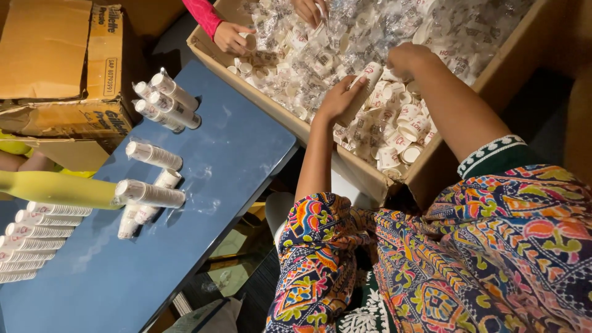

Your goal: The person repeatedly picks individual paper cups from a cardboard box, stacks them into a column, and wraps the stack in plastic film. The wrapped stacks are placed on a blue table. A second person's hands are visible working in the same box.

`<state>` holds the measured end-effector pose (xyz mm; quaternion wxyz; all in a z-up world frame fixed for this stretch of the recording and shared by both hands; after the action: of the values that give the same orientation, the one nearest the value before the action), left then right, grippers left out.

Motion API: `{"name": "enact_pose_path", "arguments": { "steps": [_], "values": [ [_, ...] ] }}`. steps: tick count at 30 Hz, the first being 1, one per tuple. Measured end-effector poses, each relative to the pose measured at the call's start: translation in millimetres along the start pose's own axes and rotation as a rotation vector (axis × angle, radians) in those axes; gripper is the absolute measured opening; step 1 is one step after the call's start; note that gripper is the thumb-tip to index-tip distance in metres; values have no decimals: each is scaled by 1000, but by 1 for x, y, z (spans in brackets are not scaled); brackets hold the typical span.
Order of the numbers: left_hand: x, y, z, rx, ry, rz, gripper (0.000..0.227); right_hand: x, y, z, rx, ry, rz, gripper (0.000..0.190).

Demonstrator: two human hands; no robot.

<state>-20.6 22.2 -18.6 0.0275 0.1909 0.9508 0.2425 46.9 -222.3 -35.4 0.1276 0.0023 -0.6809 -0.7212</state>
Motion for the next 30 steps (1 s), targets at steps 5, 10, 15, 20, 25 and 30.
{"name": "enact_pose_path", "arguments": {
  "steps": [5, 10, 15, 20, 25, 30],
  "values": [
    [-3, -1, 3, 31, -20, -43, 70, 9, 8, 2, -67, -2, 42, 43],
    [-6, 0, 8, -11, -62, -81, 71, 44, 43, 30, 225, 4, 234, 35],
    [2, 0, -4, 25, 24, -52, 74, 21, 16, 21, 190, -27, 156, 34],
    [-9, -1, 13, 2, 14, -53, 79, 13, 14, 10, 105, -27, 55, 35],
    [-13, -1, 20, -47, -23, -97, 80, 19, 23, 13, -1, 27, -85, 27],
    [-8, 2, 9, -12, -45, -83, 74, 24, 24, 30, -3, 241, 148, 46]
  ]
}}
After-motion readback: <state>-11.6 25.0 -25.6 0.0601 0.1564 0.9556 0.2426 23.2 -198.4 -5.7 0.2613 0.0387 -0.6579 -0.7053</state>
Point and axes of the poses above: each hand's wrist, its own x-axis away from the middle knuckle, its own y-axis out of the back of the hand, z = x × y, the point moved 1 cm from there along -x, towards the middle knuckle, and after that the axes turned 12 degrees about x, right-handed, at the moved point
